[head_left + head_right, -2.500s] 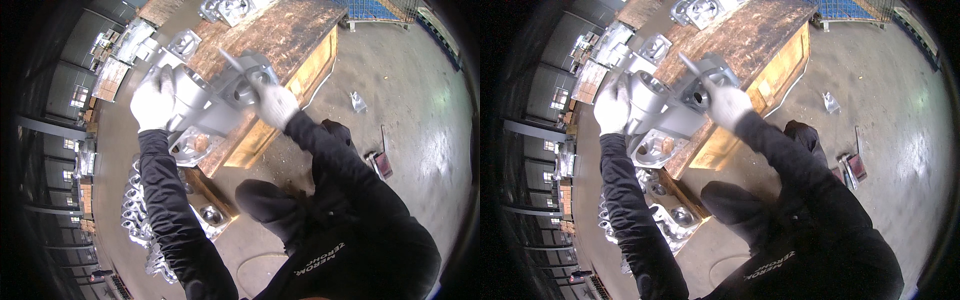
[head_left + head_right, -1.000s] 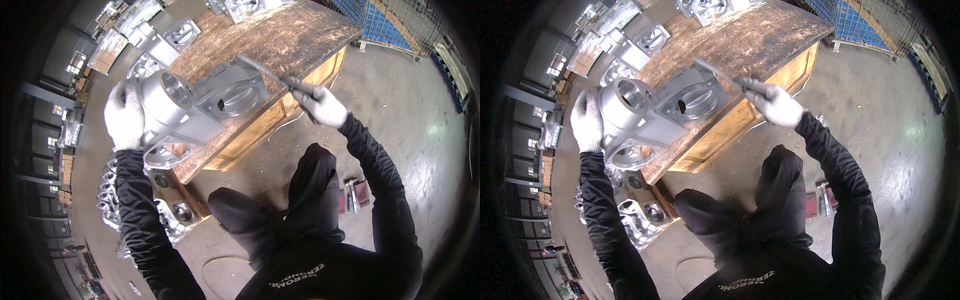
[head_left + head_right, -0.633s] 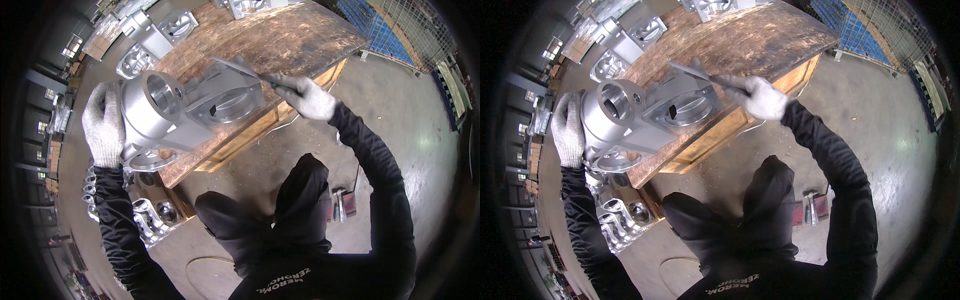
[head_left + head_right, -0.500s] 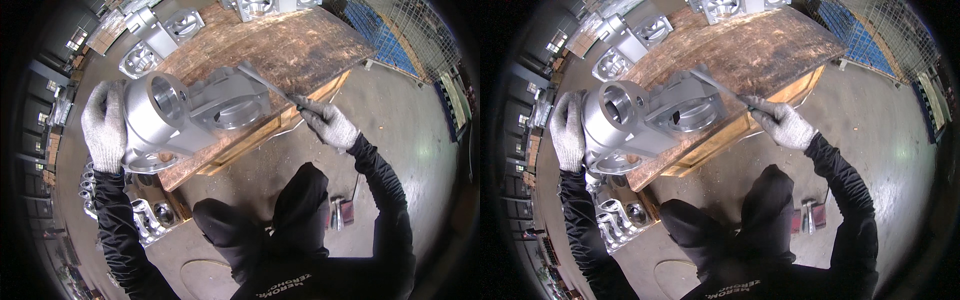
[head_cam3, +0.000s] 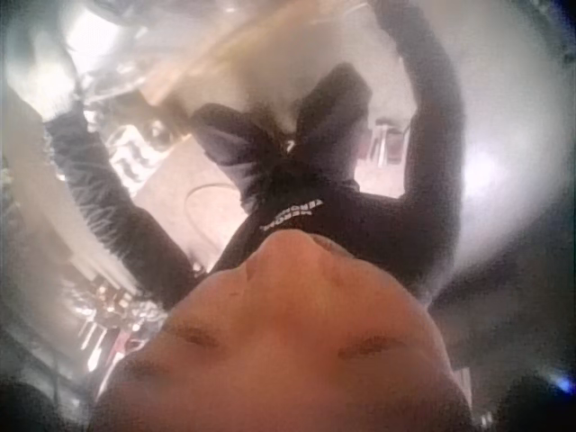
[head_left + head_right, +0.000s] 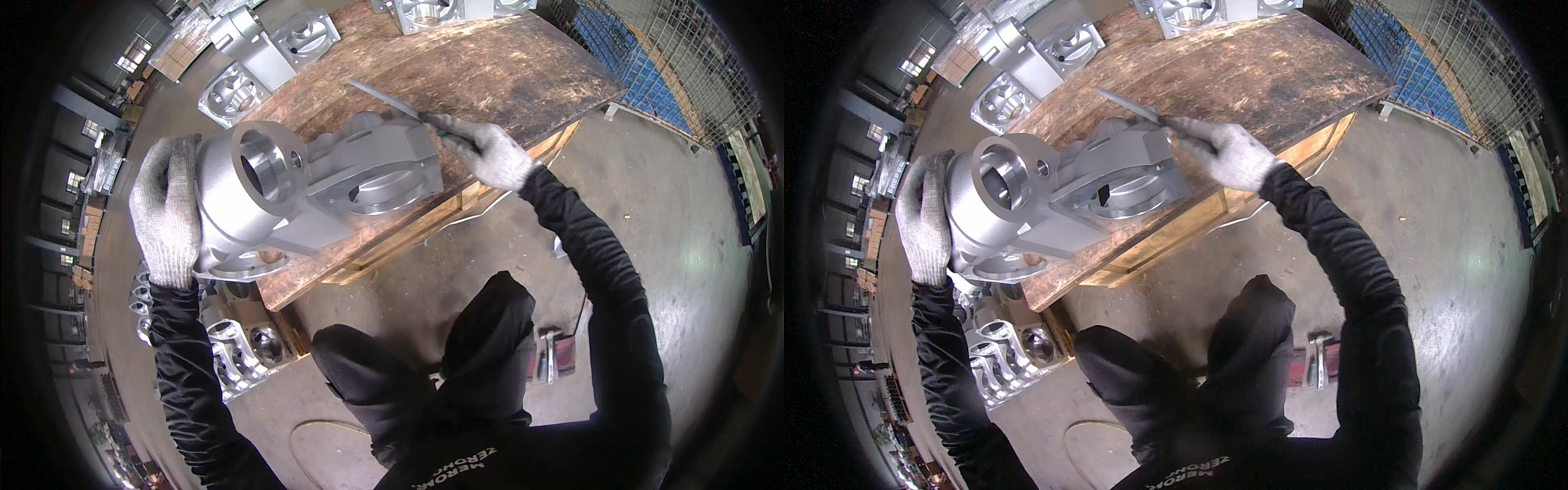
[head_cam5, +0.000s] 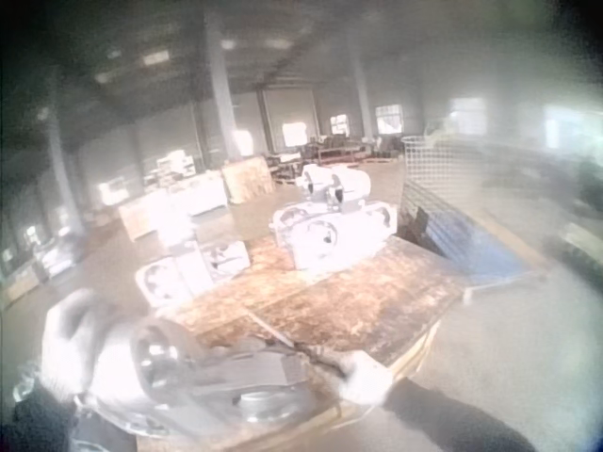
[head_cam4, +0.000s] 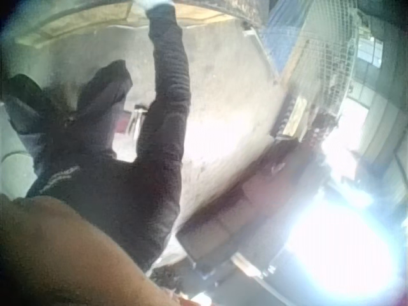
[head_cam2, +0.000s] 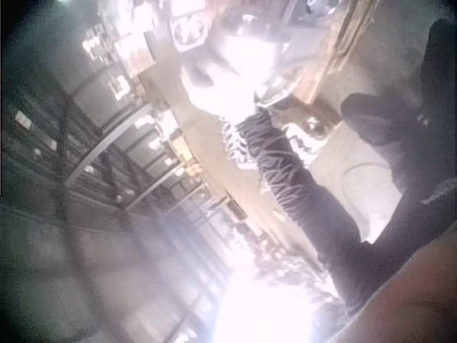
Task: The person sits on the floor and uses a deburring tool to scrape and smooth the edges of a large silver metal casting. They rotate the part to access different surfaces and then place it on a wooden pallet with other similar parts.
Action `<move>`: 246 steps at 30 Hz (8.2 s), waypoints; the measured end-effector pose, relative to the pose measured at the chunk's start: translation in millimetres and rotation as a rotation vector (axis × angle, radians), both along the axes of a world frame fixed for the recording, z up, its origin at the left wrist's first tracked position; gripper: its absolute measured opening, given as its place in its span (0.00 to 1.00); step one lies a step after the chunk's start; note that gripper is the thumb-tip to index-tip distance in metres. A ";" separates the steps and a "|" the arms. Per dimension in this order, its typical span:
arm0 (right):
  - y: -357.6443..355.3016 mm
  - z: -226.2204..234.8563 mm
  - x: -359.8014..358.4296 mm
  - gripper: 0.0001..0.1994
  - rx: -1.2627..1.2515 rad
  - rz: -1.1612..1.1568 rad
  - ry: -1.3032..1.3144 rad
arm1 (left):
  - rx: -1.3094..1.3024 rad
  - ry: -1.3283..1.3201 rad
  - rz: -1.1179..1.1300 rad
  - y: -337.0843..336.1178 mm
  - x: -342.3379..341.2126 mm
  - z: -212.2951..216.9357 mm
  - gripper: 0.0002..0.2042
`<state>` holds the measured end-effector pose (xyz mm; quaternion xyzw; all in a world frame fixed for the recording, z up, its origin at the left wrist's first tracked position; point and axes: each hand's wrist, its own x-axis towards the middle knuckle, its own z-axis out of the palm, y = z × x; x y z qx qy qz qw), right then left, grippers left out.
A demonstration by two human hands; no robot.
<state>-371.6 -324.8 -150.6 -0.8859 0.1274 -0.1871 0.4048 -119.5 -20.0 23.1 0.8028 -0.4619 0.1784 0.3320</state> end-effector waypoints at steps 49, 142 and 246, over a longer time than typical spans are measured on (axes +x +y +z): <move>49.2 63.6 -40.4 0.20 -0.415 -0.194 0.234 | -0.168 -0.350 -0.066 50.8 -125.5 -32.2 0.13; 111.1 119.6 67.5 0.29 0.037 0.220 -0.089 | -0.389 -0.265 0.084 -14.8 -0.5 -16.9 0.10; 223.0 275.5 46.9 0.19 -1.034 0.631 0.405 | -0.963 0.548 -0.175 117.6 -231.1 -213.9 0.14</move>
